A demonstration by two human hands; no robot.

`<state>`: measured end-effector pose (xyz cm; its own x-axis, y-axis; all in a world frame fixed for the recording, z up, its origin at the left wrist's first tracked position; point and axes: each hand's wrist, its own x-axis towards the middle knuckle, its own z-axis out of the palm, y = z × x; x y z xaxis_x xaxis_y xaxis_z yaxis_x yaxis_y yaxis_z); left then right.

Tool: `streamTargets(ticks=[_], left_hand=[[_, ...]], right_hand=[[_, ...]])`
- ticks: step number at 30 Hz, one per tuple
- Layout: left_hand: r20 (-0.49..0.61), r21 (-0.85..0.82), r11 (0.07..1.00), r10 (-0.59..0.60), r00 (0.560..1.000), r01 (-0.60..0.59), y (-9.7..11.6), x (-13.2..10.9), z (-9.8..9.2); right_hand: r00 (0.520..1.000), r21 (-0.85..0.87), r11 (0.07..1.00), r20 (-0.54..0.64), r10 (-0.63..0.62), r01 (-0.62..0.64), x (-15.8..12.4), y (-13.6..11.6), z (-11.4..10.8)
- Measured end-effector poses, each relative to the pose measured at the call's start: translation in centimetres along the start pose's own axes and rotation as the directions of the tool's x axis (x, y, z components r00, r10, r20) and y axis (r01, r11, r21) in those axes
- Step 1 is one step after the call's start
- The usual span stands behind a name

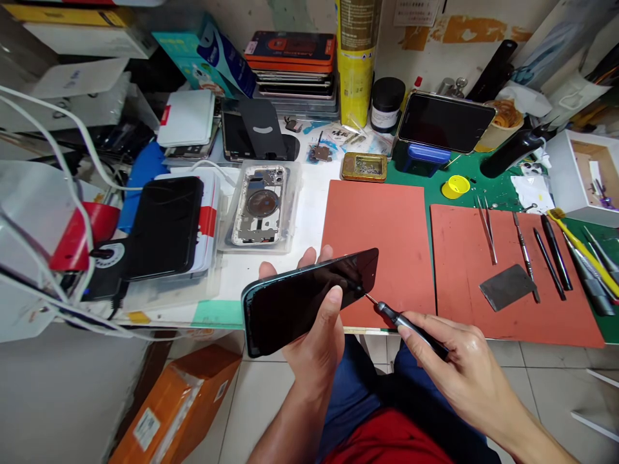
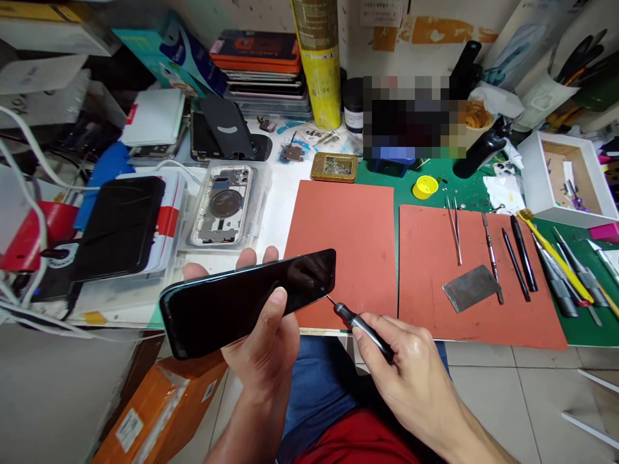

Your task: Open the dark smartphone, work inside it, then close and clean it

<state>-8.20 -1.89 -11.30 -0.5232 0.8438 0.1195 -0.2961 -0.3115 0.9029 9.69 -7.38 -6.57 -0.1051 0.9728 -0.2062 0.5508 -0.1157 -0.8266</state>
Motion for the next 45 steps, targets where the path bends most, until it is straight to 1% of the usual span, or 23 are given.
streamTargets(ticks=[5, 10, 15, 20, 24, 34, 40, 45], left_hand=[[-0.008, 0.002, 1.0, 0.014, 1.0, -0.014, 0.11, -0.08, 0.13], [0.019, -0.039, 0.998, 0.039, 0.999, -0.039, 0.09, -0.12, 0.23], [0.04, -0.052, 0.996, 0.07, 0.997, -0.068, -0.05, -0.09, 0.17], [0.055, -0.042, 0.996, 0.076, 0.996, -0.074, 0.03, -0.03, 0.18], [0.079, -0.07, 0.993, 0.096, 0.992, -0.091, 0.08, 0.05, 0.3], [0.072, -0.071, 0.995, 0.074, 0.995, -0.069, 0.02, -0.02, 0.21], [0.083, -0.085, 0.993, 0.083, 0.993, -0.076, 0.07, 0.01, 0.33], [0.079, -0.049, 0.995, 0.094, 0.992, -0.091, -0.05, 0.03, 0.28]], right_hand=[[1.0, -0.008, 1.0, 0.003, -0.001, 0.001, 0.11, -0.22, -0.08], [1.0, -0.01, 1.0, 0.015, 0.001, -0.001, 0.09, -0.13, -0.12], [1.0, -0.005, 1.0, 0.028, -0.002, 0.002, 0.06, -0.18, -0.24], [0.999, -0.006, 1.0, 0.052, 0.006, -0.006, 0.16, -0.11, -0.28], [0.998, -0.013, 1.0, 0.056, 0.014, -0.013, 0.17, 0.08, -0.33], [0.998, -0.011, 1.0, 0.065, -0.002, 0.003, 0.3, -0.28, -0.44], [0.998, -0.011, 1.0, 0.07, 0.002, -0.001, 0.27, -0.1, -0.53], [0.997, -0.023, 1.0, 0.083, 0.011, -0.009, 0.28, -0.06, -0.51]])
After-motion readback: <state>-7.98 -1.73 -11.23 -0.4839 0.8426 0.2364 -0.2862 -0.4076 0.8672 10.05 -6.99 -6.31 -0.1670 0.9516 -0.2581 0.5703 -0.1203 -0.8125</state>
